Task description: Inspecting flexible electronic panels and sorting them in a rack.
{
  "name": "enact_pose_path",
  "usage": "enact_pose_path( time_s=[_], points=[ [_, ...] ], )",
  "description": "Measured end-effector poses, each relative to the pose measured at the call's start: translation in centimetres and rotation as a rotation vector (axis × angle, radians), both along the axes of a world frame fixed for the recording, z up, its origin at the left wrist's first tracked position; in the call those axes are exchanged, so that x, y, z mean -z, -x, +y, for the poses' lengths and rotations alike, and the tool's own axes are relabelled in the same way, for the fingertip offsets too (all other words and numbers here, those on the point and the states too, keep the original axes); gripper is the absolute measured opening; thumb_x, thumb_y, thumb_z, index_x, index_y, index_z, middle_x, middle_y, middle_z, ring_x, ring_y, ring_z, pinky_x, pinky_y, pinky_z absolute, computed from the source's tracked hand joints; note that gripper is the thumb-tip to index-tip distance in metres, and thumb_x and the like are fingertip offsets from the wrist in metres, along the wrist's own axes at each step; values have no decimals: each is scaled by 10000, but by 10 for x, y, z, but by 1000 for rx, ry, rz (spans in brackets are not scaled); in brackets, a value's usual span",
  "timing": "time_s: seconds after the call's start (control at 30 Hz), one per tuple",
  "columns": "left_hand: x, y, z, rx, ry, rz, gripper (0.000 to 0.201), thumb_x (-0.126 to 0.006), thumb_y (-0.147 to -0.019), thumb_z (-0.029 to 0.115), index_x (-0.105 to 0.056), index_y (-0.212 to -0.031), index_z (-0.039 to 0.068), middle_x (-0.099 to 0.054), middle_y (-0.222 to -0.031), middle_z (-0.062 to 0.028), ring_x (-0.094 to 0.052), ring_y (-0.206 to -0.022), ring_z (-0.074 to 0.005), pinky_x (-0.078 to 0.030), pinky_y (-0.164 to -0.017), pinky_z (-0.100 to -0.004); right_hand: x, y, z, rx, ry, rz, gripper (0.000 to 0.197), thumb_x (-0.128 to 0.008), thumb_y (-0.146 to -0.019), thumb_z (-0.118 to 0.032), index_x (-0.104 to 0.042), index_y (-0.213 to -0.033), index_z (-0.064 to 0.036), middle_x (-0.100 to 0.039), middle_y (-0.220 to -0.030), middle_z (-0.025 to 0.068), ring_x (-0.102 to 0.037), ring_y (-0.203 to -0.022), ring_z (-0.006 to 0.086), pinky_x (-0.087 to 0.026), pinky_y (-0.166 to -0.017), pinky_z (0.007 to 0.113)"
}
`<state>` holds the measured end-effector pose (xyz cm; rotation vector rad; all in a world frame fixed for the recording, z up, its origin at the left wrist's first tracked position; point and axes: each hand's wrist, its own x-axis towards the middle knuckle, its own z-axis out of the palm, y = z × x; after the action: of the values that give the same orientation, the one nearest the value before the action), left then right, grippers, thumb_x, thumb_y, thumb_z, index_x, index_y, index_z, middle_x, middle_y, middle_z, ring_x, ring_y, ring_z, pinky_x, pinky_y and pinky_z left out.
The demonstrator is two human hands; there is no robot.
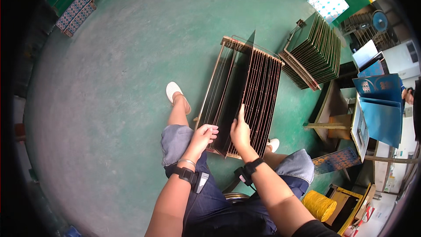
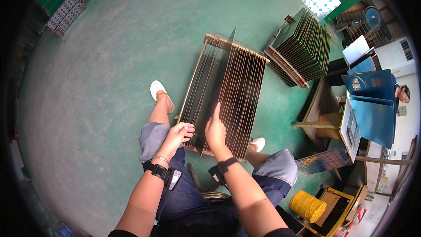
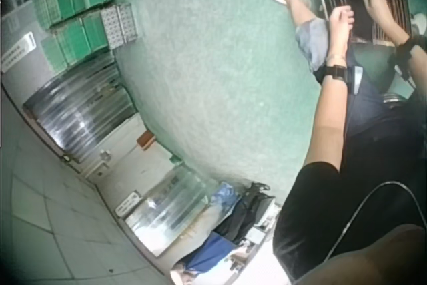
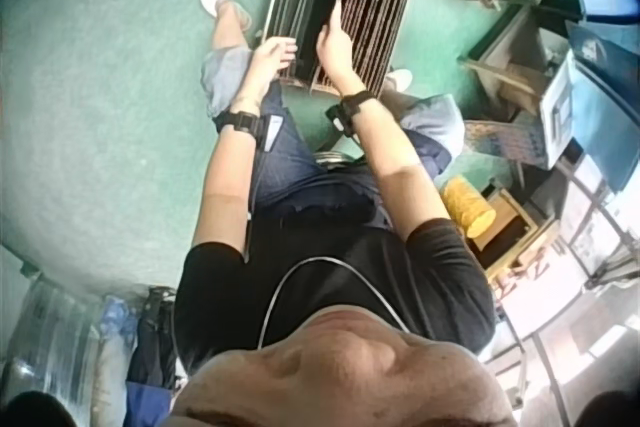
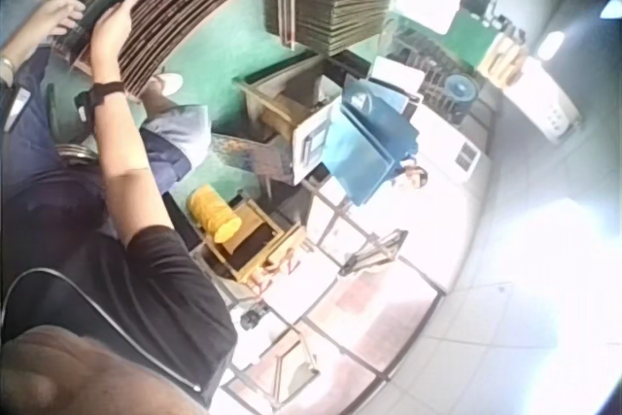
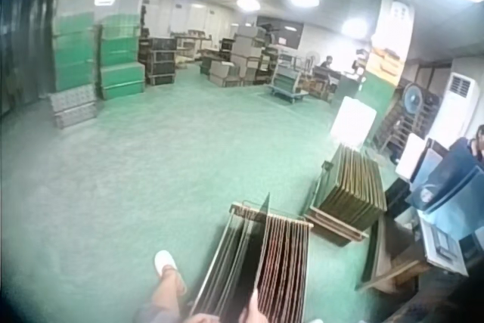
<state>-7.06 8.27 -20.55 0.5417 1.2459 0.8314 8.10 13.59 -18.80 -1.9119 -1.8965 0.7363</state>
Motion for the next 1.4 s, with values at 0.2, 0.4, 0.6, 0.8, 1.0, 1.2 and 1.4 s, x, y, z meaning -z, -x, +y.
enact_pose_path(
  time_s=[0.2,0.4,0.6,0.8,1.0,1.2,1.4],
  points=[
    [7,-6,3,22,-10,30,250,-416,-968,183,-567,-1129,66,-623,-1051,-71,-588,-900,-138,-467,-771,-280,43,-12,-7,-163,157,-91,627,-492,-871,-166,-201,-1420,-83,-604,-718,285,-615,-684,429,-488,-620,504],
    [24,-16,6,27,-51,108,216,-433,-950,129,-590,-1079,54,-636,-988,-68,-596,-866,-135,-478,-734,-271,-2,-55,-46,-218,281,-68,306,-493,-893,-263,-602,-1130,-102,-640,-774,220,-635,-766,375,-509,-691,430],
    [67,-20,11,54,-292,585,118,-558,-810,62,-648,-885,60,-636,-907,-144,-600,-889,-275,-473,-790,-350,-91,-169,-80,-75,-43,-177,385,-481,-792,28,-515,-1173,-13,-626,-1004,168,-607,-949,322,-458,-844,411],
    [70,-56,32,124,-357,1098,207,-593,-767,71,-624,-971,88,-468,-1223,-108,-440,-1145,-305,-410,-913,-417,-94,-261,-137,35,-166,-448,473,-528,-764,-31,-499,-1234,-72,-501,-1269,134,-448,-1179,320,-292,-1026,447],
    [84,-71,33,259,-245,1305,365,-604,-731,42,-525,-1086,74,-383,-1341,-87,-362,-1232,-289,-378,-951,-424,-89,-248,-125,159,-92,-569,357,-550,-761,-99,-580,-1115,-122,-591,-1152,53,-496,-1135,245,-293,-1017,431],
    [89,-70,46,138,-310,1293,292,-650,-732,75,-523,-995,87,-368,-1344,-74,-389,-1202,-282,-382,-954,-394,-92,-251,-122,158,-82,-560,336,-544,-752,-85,-600,-1082,-118,-605,-1107,65,-508,-1117,249,-297,-1008,433],
    [106,-63,43,401,-338,1430,218,-629,-765,143,-629,-973,78,-371,-1399,-99,-304,-1303,-316,-358,-978,-407,-90,-251,-119,134,-119,-572,316,-543,-747,-71,-615,-1050,-129,-625,-1035,38,-533,-1076,241,-309,-998,418]
  ],
)
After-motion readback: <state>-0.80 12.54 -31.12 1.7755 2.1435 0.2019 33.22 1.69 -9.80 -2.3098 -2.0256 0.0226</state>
